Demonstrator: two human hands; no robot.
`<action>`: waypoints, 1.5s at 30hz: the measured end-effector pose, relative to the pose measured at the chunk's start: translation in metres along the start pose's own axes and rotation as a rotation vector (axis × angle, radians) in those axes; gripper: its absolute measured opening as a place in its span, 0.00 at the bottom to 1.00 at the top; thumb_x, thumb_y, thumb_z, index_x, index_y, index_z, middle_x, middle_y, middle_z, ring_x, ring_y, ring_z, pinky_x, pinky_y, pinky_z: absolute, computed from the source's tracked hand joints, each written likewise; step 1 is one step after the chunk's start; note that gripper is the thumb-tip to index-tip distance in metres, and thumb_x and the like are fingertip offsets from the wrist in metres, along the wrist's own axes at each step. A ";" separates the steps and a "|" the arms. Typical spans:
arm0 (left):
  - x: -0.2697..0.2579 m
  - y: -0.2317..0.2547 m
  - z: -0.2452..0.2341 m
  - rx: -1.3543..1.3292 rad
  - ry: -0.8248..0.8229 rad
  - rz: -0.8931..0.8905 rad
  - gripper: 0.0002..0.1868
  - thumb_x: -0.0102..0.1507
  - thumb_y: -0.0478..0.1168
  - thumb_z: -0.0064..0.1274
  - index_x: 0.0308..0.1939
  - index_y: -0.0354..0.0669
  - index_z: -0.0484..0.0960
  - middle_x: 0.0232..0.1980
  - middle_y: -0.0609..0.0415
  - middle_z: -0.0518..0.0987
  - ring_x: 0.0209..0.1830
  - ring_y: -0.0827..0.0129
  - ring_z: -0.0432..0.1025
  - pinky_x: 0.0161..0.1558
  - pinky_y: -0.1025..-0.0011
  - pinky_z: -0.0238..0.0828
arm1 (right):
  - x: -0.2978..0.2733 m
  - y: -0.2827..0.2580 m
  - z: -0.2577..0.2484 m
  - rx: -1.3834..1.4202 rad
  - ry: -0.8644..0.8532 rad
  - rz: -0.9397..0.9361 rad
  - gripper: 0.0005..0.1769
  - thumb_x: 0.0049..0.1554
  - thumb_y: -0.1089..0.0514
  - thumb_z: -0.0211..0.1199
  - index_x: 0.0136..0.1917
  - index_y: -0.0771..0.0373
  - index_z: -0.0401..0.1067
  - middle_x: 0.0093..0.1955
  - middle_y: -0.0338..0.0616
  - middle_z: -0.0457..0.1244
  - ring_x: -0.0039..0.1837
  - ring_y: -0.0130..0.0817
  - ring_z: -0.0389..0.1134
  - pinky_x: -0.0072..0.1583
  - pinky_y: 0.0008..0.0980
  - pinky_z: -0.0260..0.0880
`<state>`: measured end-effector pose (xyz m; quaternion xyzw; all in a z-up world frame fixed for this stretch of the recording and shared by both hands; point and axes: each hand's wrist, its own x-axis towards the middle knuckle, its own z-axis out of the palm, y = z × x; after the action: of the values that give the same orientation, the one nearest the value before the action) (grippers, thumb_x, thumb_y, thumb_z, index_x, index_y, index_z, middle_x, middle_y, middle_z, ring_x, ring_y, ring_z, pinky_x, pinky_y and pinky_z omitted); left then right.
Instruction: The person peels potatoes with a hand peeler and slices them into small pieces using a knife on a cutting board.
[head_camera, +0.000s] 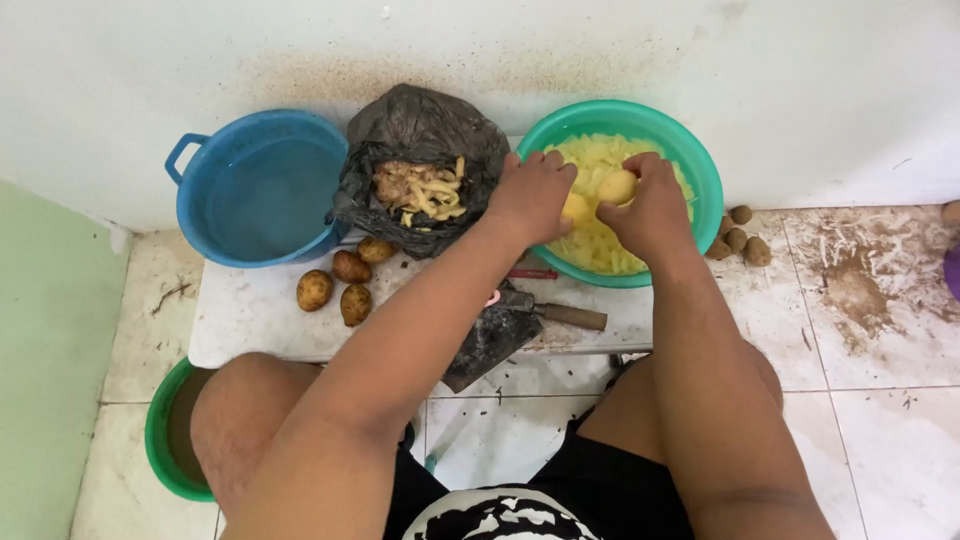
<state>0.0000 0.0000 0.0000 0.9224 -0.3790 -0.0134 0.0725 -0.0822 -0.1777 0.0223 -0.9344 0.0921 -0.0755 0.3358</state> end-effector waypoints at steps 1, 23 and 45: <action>-0.009 -0.008 -0.009 0.000 -0.003 -0.008 0.37 0.61 0.53 0.63 0.69 0.39 0.72 0.61 0.40 0.74 0.65 0.46 0.70 0.62 0.43 0.62 | 0.002 0.004 0.003 0.002 -0.008 -0.003 0.33 0.54 0.61 0.73 0.67 0.72 0.63 0.62 0.63 0.58 0.68 0.68 0.63 0.61 0.59 0.71; -0.235 -0.063 0.009 0.173 -0.025 -0.200 0.22 0.68 0.50 0.49 0.59 0.39 0.80 0.55 0.43 0.79 0.59 0.53 0.70 0.55 0.57 0.56 | -0.077 -0.062 0.070 -0.054 -0.248 -0.498 0.29 0.50 0.49 0.71 0.64 0.56 0.72 0.55 0.46 0.66 0.61 0.50 0.68 0.63 0.49 0.64; -0.355 -0.272 0.035 0.427 -0.375 -0.465 0.22 0.63 0.50 0.58 0.62 0.56 0.83 0.57 0.56 0.84 0.62 0.61 0.78 0.59 0.59 0.75 | -0.119 -0.073 0.129 -0.386 -0.407 -0.777 0.23 0.55 0.48 0.70 0.59 0.56 0.67 0.63 0.44 0.59 0.62 0.46 0.66 0.60 0.43 0.61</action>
<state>-0.0658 0.4357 -0.0850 0.9598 -0.1602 -0.1189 -0.1973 -0.1627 -0.0167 -0.0382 -0.9408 -0.3192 0.0074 0.1141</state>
